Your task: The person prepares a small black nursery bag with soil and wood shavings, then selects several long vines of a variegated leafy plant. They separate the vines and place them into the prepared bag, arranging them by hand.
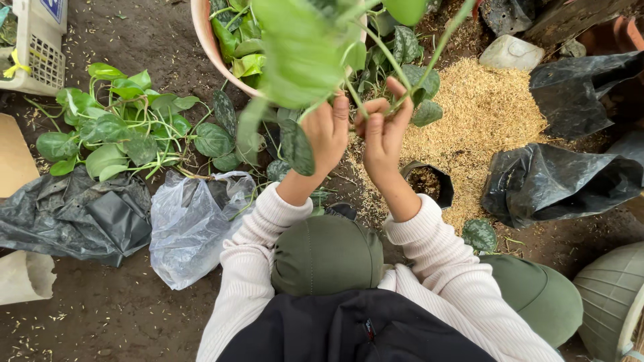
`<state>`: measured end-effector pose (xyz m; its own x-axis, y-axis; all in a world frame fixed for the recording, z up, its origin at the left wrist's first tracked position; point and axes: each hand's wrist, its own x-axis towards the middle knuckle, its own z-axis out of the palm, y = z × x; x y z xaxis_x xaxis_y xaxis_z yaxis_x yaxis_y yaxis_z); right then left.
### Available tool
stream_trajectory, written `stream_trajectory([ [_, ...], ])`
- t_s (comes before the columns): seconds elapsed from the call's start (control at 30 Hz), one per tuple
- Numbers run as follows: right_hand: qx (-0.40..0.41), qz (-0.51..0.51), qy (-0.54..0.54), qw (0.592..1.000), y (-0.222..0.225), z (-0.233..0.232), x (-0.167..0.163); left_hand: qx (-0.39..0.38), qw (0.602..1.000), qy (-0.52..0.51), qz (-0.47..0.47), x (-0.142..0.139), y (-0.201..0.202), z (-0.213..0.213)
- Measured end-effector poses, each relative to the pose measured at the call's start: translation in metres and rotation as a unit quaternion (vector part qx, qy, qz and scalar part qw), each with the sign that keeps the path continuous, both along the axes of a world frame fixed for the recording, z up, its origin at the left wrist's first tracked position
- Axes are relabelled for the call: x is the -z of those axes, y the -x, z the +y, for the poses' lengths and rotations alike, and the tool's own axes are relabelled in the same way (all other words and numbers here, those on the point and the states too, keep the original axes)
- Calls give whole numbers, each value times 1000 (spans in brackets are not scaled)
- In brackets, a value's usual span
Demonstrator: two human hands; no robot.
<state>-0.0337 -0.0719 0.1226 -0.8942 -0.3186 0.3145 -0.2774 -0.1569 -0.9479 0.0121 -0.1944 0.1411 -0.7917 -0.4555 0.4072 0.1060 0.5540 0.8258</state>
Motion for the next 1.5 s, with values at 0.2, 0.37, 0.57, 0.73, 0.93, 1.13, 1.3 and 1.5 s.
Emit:
stream_trajectory([
  [0.2, 26, 52, 77, 995, -8, 6, -5, 197, 884, -413, 92, 18, -5, 1],
  [0.37, 64, 23, 177, 982, 11, 13, -26, 252, 786, -524, 210, 22, -12, -15],
  [0.57, 16, -193, 263, 945, 36, 33, -42, 294, 856, -400, 144, 25, -20, -14],
  [0.73, -29, -186, 12, 982, 7, 14, -32, 284, 912, -276, 109, 19, -26, -5],
  [0.93, -144, -67, -16, 987, -16, 12, -29, 336, 884, -322, 51, 1, -34, -12],
  [1.13, -148, -138, 35, 979, -15, 12, -27, 273, 942, -101, 164, -32, -28, -7],
  [1.3, -162, 5, -141, 977, -18, 19, -13, 238, 963, -116, 48, -47, -40, -15],
  [1.5, -44, 136, -116, 983, -30, 21, 1, 230, 961, -150, 19, -48, -55, -16],
])
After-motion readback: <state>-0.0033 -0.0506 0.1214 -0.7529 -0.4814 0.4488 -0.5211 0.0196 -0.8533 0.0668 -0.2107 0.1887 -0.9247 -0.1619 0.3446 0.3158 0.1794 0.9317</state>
